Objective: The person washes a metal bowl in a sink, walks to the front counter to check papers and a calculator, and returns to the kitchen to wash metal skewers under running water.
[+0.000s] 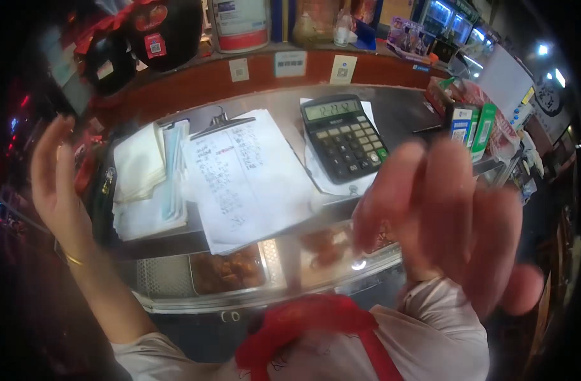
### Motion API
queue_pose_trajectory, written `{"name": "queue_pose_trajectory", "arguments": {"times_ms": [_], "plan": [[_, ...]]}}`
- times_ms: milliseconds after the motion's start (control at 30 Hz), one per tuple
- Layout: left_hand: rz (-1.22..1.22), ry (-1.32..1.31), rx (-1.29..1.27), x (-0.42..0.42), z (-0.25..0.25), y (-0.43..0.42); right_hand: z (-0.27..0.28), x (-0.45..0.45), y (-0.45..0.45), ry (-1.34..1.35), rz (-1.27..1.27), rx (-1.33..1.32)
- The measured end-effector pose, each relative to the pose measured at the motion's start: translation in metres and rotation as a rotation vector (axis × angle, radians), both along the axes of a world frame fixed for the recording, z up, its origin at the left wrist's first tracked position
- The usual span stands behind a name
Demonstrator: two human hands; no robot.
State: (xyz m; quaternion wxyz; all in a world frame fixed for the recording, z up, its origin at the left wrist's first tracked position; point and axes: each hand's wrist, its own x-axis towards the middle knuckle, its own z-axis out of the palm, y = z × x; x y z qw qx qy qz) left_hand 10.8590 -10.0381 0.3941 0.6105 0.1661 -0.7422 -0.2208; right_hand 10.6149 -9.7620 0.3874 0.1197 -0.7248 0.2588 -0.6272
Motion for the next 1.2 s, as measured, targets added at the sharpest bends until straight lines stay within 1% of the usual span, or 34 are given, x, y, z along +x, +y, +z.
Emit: {"name": "queue_pose_trajectory", "arguments": {"times_ms": [100,167,200,233,300,333,367,400,500,567,633,667,700,767,800,900,1000,1100,1200], "plan": [[-0.033,-0.144,-0.126,-0.027,0.024,-0.015,0.021,-0.037,-0.013,0.180,-0.448,0.127],[-0.054,-0.263,-0.256,-0.048,0.038,-0.023,0.025,-0.065,-0.024,0.230,-0.601,0.348],[0.008,-0.354,-0.380,-0.058,0.046,-0.023,0.023,-0.081,-0.031,0.246,-0.665,0.468],[0.074,-0.447,-0.503,-0.066,0.052,-0.027,0.017,-0.097,-0.039,0.247,-0.683,0.508],[0.318,-0.532,-0.746,-0.087,0.049,-0.056,0.001,-0.123,-0.054,0.247,-0.721,0.604],[0.300,-0.595,-0.609,-0.095,0.046,-0.056,-0.004,-0.129,-0.060,0.335,-0.782,0.662],[0.359,-0.612,-0.633,-0.102,0.040,-0.064,-0.008,-0.134,-0.066,0.428,-0.842,0.721],[0.348,-0.626,-0.597,-0.104,0.036,-0.062,-0.008,-0.139,-0.072,0.526,-0.900,0.777],[0.289,-0.661,-0.501,-0.099,0.009,-0.072,-0.014,-0.150,-0.093,0.523,-0.777,0.797],[0.317,-0.678,-0.523,-0.086,-0.010,-0.086,-0.003,-0.135,-0.104,0.591,-0.753,0.767],[0.167,-0.830,-0.171,-0.072,-0.006,-0.101,0.011,-0.111,-0.114,0.643,-0.716,0.718],[0.088,-0.901,0.019,-0.067,-0.005,-0.104,0.012,-0.105,-0.118,0.628,-0.643,0.669],[0.087,-0.840,0.017,-0.067,-0.004,-0.102,0.011,-0.100,-0.122,0.685,-0.619,0.599],[-0.050,-0.719,0.069,-0.067,-0.006,-0.102,0.010,-0.091,-0.126,0.797,-0.567,0.458],[-0.115,-0.696,0.096,-0.069,-0.007,-0.101,0.011,-0.085,-0.125,0.790,-0.506,0.488],[-0.279,-0.763,0.246,-0.079,-0.013,-0.093,-0.001,-0.075,-0.123,0.757,-0.457,0.445],[-0.253,-0.804,0.239,-0.084,-0.016,-0.091,-0.011,-0.073,-0.116,0.828,-0.506,0.314],[-0.245,-0.803,0.240,-0.086,-0.017,-0.092,-0.012,-0.077,-0.108,0.758,-0.515,0.356],[-0.245,-0.799,0.277,-0.085,-0.017,-0.091,-0.004,-0.080,-0.104,0.806,-0.582,0.296]]}}
